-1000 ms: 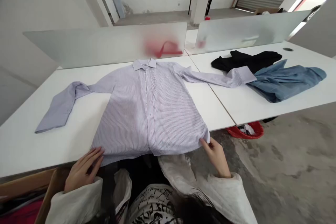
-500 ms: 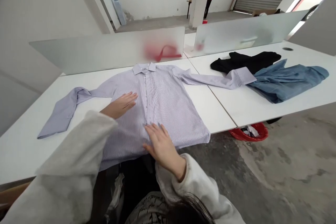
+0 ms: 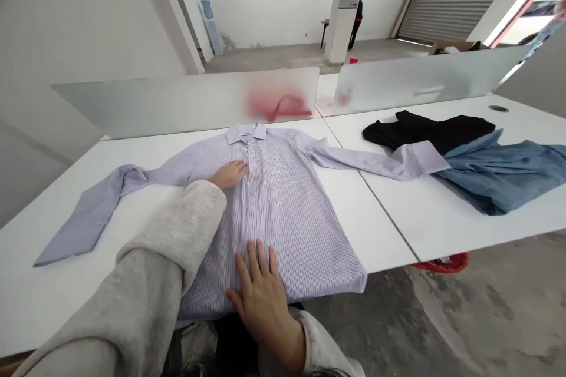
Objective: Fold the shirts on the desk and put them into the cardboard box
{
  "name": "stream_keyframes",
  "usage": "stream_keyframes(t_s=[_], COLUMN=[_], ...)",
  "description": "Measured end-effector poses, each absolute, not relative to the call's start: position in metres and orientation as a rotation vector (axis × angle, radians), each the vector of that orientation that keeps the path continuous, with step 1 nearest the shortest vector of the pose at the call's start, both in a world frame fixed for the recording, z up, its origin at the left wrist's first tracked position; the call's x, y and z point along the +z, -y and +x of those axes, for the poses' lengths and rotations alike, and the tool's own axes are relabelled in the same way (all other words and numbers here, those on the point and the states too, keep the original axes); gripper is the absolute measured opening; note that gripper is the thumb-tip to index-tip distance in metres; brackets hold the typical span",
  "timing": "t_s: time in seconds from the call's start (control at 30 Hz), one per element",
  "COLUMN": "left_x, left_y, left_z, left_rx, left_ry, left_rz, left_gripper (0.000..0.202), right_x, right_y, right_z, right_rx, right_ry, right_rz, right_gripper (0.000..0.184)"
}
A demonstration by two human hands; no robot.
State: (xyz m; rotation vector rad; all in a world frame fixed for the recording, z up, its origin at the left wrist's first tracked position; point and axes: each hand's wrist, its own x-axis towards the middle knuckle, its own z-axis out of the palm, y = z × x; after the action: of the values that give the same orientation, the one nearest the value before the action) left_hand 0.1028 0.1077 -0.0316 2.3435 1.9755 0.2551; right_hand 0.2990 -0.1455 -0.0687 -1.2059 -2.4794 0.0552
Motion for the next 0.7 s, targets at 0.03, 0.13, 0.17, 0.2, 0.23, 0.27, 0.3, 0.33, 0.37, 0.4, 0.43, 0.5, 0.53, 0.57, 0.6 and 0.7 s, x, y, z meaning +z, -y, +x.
stream_keyframes(t_s=[0.03, 0.13, 0.17, 0.2, 0.23, 0.27, 0.3, 0.33, 0.37, 0.4, 0.43, 0.5, 0.53, 0.57, 0.6, 0.7], left_x=[-0.029, -0.028, -0.029, -0.031, -0.034, -0.036, -0.038, -0.04, -0.042, -0.043, -0.043, -0.043, -0.042, -0.041, -0.041, -0.038], left_y=[-0.116, -0.134, -0.137, -0.138, -0.138, -0.137, -0.135, -0.133, -0.131, -0.129, -0.127, -0.124, -0.122, -0.122, -0.121, -0.121], left_z=[0.104, 0.109, 0.112, 0.115, 0.117, 0.119, 0.122, 0.123, 0.125, 0.126, 0.127, 0.128, 0.128, 0.128, 0.128, 0.123], left_rx=[0.274, 0.334, 0.362, 0.393, 0.429, 0.471, 0.518, 0.566, 0.612, 0.652, 0.683, 0.718, 0.725, 0.728, 0.732, 0.751], left_ry=[-2.02, -2.129, -2.139, -2.136, -2.126, -2.111, -2.095, -2.078, -2.057, -2.029, -1.99, -1.885, -1.827, -1.775, -1.734, -1.669], left_rz=[2.292, 2.124, 2.083, 2.051, 2.026, 2.009, 1.996, 1.987, 1.982, 1.978, 1.976, 1.97, 1.966, 1.959, 1.95, 1.919], left_gripper=[0.035, 0.032, 0.03, 0.03, 0.031, 0.033, 0.034, 0.035, 0.035, 0.034, 0.033, 0.033, 0.033, 0.034, 0.034, 0.032], right_x=[-0.068, -0.067, -0.068, -0.068, -0.069, -0.069, -0.07, -0.071, -0.072, -0.073, -0.073, -0.073, -0.073, -0.072, -0.071, -0.069], right_y=[0.146, 0.146, 0.145, 0.145, 0.145, 0.145, 0.144, 0.144, 0.143, 0.143, 0.143, 0.143, 0.142, 0.142, 0.142, 0.142], right_z=[0.299, 0.3, 0.3, 0.3, 0.3, 0.3, 0.3, 0.3, 0.3, 0.3, 0.301, 0.301, 0.301, 0.301, 0.302, 0.303], right_rx=[0.049, 0.02, 0.008, -0.008, -0.025, -0.046, -0.072, -0.099, -0.128, -0.155, -0.179, -0.219, -0.234, -0.245, -0.251, -0.235], right_ry=[2.48, 2.483, 2.483, 2.48, 2.476, 2.472, 2.47, 2.47, 2.474, 2.48, 2.486, 2.498, 2.509, 2.524, 2.541, 2.581], right_rz=[-1.202, -1.198, -1.199, -1.199, -1.197, -1.194, -1.187, -1.182, -1.174, -1.168, -1.166, -1.162, -1.157, -1.151, -1.147, -1.144], right_gripper=[0.062, 0.061, 0.061, 0.061, 0.061, 0.06, 0.06, 0.06, 0.059, 0.058, 0.057, 0.055, 0.055, 0.055, 0.055, 0.057])
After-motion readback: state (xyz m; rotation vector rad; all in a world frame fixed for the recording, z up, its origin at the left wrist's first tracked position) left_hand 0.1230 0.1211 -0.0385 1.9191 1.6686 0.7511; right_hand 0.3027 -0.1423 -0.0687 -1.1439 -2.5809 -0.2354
